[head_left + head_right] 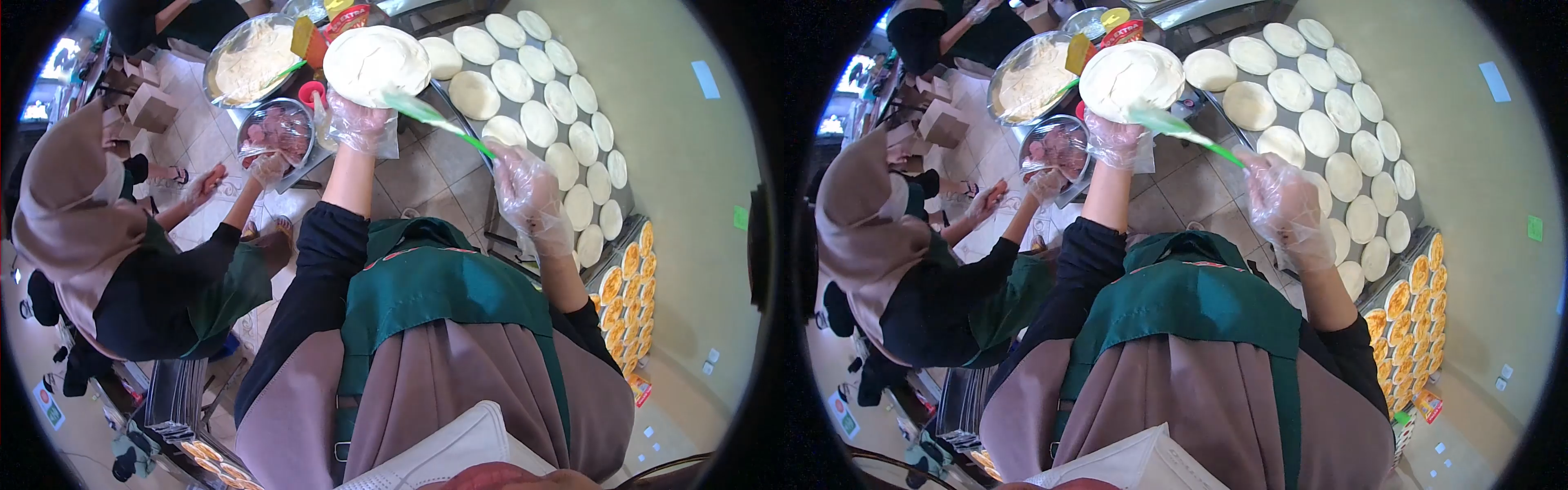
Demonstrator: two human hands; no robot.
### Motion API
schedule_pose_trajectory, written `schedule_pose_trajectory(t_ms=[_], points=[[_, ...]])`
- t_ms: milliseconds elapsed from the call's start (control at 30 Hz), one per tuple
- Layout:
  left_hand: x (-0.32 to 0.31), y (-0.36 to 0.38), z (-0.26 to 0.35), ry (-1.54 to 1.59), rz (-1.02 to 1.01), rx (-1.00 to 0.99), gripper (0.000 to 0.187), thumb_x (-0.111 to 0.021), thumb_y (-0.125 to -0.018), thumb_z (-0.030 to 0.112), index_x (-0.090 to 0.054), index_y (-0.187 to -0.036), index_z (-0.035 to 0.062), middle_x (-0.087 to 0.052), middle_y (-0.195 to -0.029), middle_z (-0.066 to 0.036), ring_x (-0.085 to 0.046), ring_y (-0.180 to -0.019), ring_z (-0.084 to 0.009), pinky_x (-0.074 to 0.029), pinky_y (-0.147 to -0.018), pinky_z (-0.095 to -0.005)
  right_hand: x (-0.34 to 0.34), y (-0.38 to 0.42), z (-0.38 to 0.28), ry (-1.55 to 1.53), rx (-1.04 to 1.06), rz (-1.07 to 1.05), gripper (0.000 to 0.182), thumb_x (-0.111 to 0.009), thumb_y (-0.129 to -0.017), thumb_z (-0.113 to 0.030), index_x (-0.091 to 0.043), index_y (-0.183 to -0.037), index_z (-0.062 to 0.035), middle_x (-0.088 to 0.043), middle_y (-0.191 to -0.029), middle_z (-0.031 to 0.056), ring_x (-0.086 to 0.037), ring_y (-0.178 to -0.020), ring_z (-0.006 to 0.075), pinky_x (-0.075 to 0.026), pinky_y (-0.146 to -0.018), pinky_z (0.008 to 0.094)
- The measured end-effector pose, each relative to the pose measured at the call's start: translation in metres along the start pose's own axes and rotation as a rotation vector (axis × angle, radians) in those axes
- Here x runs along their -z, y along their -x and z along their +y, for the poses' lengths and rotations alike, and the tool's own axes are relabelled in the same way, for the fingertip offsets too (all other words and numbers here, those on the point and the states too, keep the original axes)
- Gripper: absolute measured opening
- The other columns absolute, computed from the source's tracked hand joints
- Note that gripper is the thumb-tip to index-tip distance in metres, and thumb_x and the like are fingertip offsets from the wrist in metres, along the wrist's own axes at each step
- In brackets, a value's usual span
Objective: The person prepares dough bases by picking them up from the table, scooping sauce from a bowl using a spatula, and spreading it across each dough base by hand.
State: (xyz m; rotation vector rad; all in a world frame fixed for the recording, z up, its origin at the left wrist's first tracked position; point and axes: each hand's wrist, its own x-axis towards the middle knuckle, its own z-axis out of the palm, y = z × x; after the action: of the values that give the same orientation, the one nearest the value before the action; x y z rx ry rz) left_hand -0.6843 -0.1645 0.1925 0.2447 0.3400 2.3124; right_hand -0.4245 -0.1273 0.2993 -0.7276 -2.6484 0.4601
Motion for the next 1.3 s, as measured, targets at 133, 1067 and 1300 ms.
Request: schedule_pose_trajectory(t_ms=[133,1067,1300], points=[[0.008,0.004,-0.017,-0.595,-0.243,-0.389,0.051,-0.046,-0.093,0.031,-0.044,-0.134,-0.0014,-0.05,-0.135,-0.018,-0.054,-0.12,-0.0327,-0.044,-0.103,-0.0489,0.014,0.004,0.002,-0.039,-0.071,0.043,0.023,-0.056,-0.088,-0.001,-0.065,-0.109,-0.0047,-0.066,-0.092,0.017,-0.065,-0.078,0.0329,-0.051,-0.067,0.0378],[0.026,-0.045,-0.024,-0.1,-0.113,0.046,0.05,-0.036,-0.095,0.027,-0.04,-0.136,-0.0011,-0.047,-0.138,-0.02,-0.05,-0.125,-0.0344,-0.044,-0.103,-0.0523,-0.011,-0.01,-0.077,-0.235,-0.34,0.124,0.023,-0.056,-0.089,-0.008,-0.064,-0.111,-0.01,-0.065,-0.084,0.019,-0.062,-0.071,0.0361,-0.049,-0.063,0.0421],[0.018,-0.049,-0.024,-0.172,-0.325,0.009,0.048,-0.042,-0.095,0.022,-0.039,-0.136,-0.0022,-0.048,-0.136,-0.02,-0.052,-0.122,-0.0325,-0.046,-0.102,-0.0494,-0.006,-0.011,-0.067,0.082,-0.423,0.337,0.022,-0.056,-0.09,-0.009,-0.064,-0.111,-0.0091,-0.063,-0.082,0.0191,-0.061,-0.074,0.0344,-0.049,-0.066,0.0418]])
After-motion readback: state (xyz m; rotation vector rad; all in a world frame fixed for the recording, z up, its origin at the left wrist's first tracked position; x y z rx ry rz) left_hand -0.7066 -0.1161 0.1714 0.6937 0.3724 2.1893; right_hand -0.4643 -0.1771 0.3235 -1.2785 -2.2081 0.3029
